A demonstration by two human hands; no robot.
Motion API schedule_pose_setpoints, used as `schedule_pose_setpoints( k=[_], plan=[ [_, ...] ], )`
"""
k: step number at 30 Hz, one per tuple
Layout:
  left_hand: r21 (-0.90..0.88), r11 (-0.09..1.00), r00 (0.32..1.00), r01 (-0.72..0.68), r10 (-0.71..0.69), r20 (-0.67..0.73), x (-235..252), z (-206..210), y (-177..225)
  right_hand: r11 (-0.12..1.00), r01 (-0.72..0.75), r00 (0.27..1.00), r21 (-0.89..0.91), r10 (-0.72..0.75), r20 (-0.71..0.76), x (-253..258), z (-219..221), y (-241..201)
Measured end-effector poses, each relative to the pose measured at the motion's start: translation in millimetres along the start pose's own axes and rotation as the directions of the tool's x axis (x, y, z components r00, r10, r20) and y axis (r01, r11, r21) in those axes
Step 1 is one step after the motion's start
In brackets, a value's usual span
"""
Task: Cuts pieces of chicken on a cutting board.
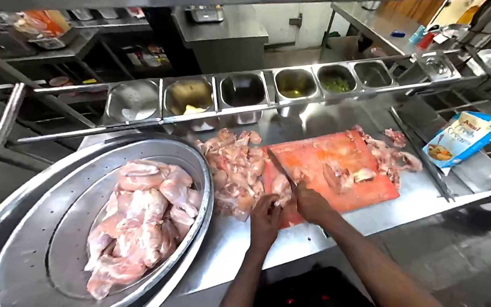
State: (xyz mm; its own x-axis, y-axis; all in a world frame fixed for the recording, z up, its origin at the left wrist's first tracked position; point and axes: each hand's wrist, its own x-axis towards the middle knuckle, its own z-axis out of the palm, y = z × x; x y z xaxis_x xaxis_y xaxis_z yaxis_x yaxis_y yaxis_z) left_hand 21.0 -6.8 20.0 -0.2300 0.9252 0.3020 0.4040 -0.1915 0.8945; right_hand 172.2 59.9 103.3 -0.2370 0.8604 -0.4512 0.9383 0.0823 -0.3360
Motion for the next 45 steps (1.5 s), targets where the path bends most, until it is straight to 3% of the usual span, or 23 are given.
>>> schedule_pose_setpoints(
  k=[2, 9, 14, 17, 19, 23, 25, 27, 30, 33, 36, 39, 42, 45],
  plan=[
    [0.010, 1.000, 1.000, 0.013, -0.013, 0.014, -8, -2, -3, 0.997, -0.046, 0.994, -0.059, 0.052, 0.099, 8, 1, -4],
    [0.020, 0.999, 0.991, 0.030, -0.027, -0.134, -19, -27, -15, 0.995, -0.062, 0.985, -0.072, 0.072, 0.154, -27, 2, 19],
    [0.308, 0.945, 0.994, 0.112, -0.110, -0.023, -25, -50, -18, 0.994, -0.057, 0.989, 0.089, 0.044, 0.142, -38, 4, 74],
    [0.409, 0.910, 0.992, 0.069, -0.104, 0.064, -22, -47, -15, 0.994, -0.059, 0.998, 0.090, 0.058, 0.012, -34, -5, 76],
    [0.444, 0.895, 0.992, 0.032, -0.083, 0.096, -19, -45, -11, 0.998, 0.014, 0.988, 0.068, -0.003, -0.153, -46, -26, 61],
    [0.404, 0.908, 0.988, -0.112, 0.059, 0.143, -14, -25, -4, 0.954, 0.298, 0.808, 0.023, -0.239, -0.539, -71, -62, 35],
    [0.344, 0.912, 0.961, -0.225, 0.149, 0.233, 2, -5, 3, 0.931, 0.362, 0.763, 0.050, -0.266, -0.589, -74, -69, 33],
    [0.255, 0.934, 0.924, -0.250, 0.151, 0.350, 26, 13, 17, 0.923, 0.364, 0.793, 0.122, -0.239, -0.561, -72, -69, 41],
    [0.171, 0.976, 0.874, -0.134, 0.034, 0.485, 68, 17, 41, 0.908, 0.289, 0.877, 0.303, -0.124, -0.464, -68, -64, 64],
    [-0.124, 0.982, 0.921, 0.143, -0.086, 0.380, 109, 8, 42, 0.843, 0.256, 0.893, 0.474, -0.018, -0.450, -74, -63, 89],
    [-0.491, 0.797, 0.932, 0.353, -0.253, 0.260, 125, 1, 70, 0.741, 0.275, 0.885, 0.613, 0.055, -0.463, -87, -65, 112],
    [-0.666, 0.613, 0.875, 0.425, -0.465, 0.131, 118, 8, 91, 0.659, 0.265, 0.874, 0.704, 0.144, -0.464, -99, -66, 133],
    [-0.647, 0.584, 0.779, 0.491, -0.626, 0.026, 100, 19, 60, 0.599, 0.262, 0.864, 0.757, 0.204, -0.460, -107, -58, 150],
    [-0.375, 0.677, 0.740, 0.633, -0.671, 0.037, 76, 11, 21, 0.637, 0.163, 0.889, 0.753, 0.236, -0.392, -114, -42, 158]
  ],
)
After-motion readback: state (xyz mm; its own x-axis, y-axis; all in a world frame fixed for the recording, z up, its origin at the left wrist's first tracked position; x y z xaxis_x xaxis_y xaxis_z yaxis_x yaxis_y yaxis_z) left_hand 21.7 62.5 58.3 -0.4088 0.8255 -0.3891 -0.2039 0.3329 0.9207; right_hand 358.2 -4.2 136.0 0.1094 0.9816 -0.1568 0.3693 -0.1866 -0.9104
